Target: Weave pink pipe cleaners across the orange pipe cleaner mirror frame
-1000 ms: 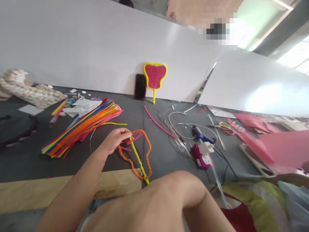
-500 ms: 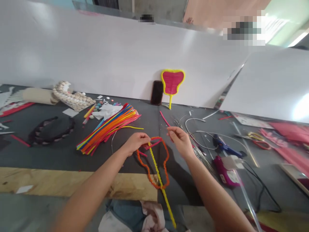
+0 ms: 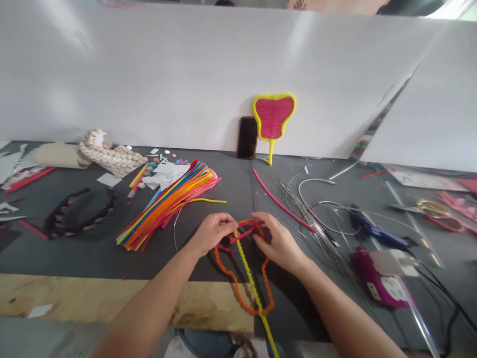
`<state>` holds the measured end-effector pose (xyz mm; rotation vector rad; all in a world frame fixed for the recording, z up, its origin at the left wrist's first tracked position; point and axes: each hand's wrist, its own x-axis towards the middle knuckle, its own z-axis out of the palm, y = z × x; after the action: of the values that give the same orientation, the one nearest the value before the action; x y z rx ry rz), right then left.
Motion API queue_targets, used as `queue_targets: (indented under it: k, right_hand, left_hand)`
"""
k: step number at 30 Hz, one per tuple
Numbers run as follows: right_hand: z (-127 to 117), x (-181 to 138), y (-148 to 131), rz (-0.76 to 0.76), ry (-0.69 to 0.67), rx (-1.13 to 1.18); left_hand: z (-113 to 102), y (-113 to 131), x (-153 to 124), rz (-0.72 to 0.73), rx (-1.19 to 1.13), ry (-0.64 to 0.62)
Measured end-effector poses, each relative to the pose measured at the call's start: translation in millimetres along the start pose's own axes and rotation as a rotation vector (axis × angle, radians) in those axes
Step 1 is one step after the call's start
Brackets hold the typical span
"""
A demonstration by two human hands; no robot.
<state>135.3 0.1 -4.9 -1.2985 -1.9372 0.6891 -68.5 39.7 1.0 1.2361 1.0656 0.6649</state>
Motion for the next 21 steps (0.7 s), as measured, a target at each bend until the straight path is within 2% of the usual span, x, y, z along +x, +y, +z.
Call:
queue_targets:
  k: [4, 14, 17, 21]
  right_hand:
    - [3.7, -3.2, 0.0, 0.108, 0.061, -0.025]
    - [0.5, -0.7, -7.1, 0.107, 0.113, -0.021]
    - [1.4, 0.1, -5.9, 0.199, 0.102, 0.093]
    - [2.0, 1.8, -1.2, 0.364, 0.019, 0.433]
  left_hand:
    - [4.9, -2.3, -2.0, -0.007, 0.024, 0.013]
    - [7.7, 4.6, -5.6, -0.025, 0.055, -0.008]
    - [6.6, 3.8, -5.5, -0.046, 0.034, -0.033]
    - [2.9, 3.9, -6.1, -0.096, -0.003, -0.081]
